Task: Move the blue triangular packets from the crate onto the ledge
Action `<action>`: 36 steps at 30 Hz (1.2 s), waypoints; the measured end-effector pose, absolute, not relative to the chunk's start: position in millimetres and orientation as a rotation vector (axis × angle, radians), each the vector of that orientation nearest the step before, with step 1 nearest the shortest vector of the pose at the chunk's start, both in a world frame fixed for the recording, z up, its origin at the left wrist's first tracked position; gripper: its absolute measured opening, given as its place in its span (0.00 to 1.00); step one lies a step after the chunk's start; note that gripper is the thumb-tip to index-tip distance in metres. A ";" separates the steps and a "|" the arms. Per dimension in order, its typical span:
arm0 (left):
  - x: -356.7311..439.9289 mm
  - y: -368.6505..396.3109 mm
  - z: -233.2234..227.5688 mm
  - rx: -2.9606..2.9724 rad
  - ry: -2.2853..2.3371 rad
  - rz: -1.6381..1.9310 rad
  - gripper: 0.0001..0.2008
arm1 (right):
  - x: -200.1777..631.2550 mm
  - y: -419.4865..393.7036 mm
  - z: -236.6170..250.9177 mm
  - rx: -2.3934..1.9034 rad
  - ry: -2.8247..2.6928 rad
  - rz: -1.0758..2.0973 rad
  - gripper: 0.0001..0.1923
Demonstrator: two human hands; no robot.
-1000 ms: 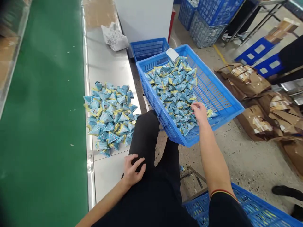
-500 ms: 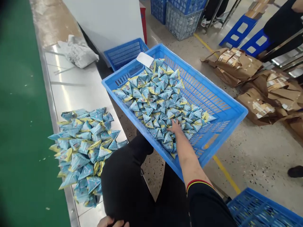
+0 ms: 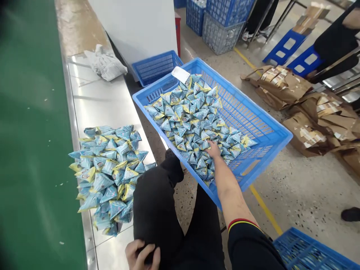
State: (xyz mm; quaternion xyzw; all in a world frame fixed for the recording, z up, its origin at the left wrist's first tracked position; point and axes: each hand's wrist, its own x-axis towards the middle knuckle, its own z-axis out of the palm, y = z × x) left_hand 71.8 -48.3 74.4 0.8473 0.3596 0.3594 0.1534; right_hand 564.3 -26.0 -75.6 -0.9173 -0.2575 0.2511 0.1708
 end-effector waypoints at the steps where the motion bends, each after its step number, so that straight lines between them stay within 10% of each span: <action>1: 77.4 -45.2 80.6 2.440 0.987 1.036 0.08 | 568.1 -27.9 -58.7 -2.588 -0.757 0.686 0.32; 10: 86.7 -31.8 113.8 2.236 0.844 0.922 0.04 | 549.0 -56.4 147.3 -2.114 -1.205 0.174 0.32; 14: 89.0 -24.7 133.9 1.879 0.688 0.977 0.34 | 434.7 -88.0 204.1 -1.612 -1.636 0.127 0.23; 18: 83.2 -34.0 160.8 1.802 0.537 1.079 0.51 | 307.1 -104.0 196.3 -1.446 -1.726 0.297 0.21; 24: 21.8 -55.2 164.5 1.712 0.812 0.979 0.27 | 202.0 -98.9 155.0 -1.472 -1.578 0.722 0.25; 36: -80.6 4.8 60.4 1.604 1.786 0.962 0.27 | 205.9 -123.6 130.8 -1.361 -1.380 0.913 0.14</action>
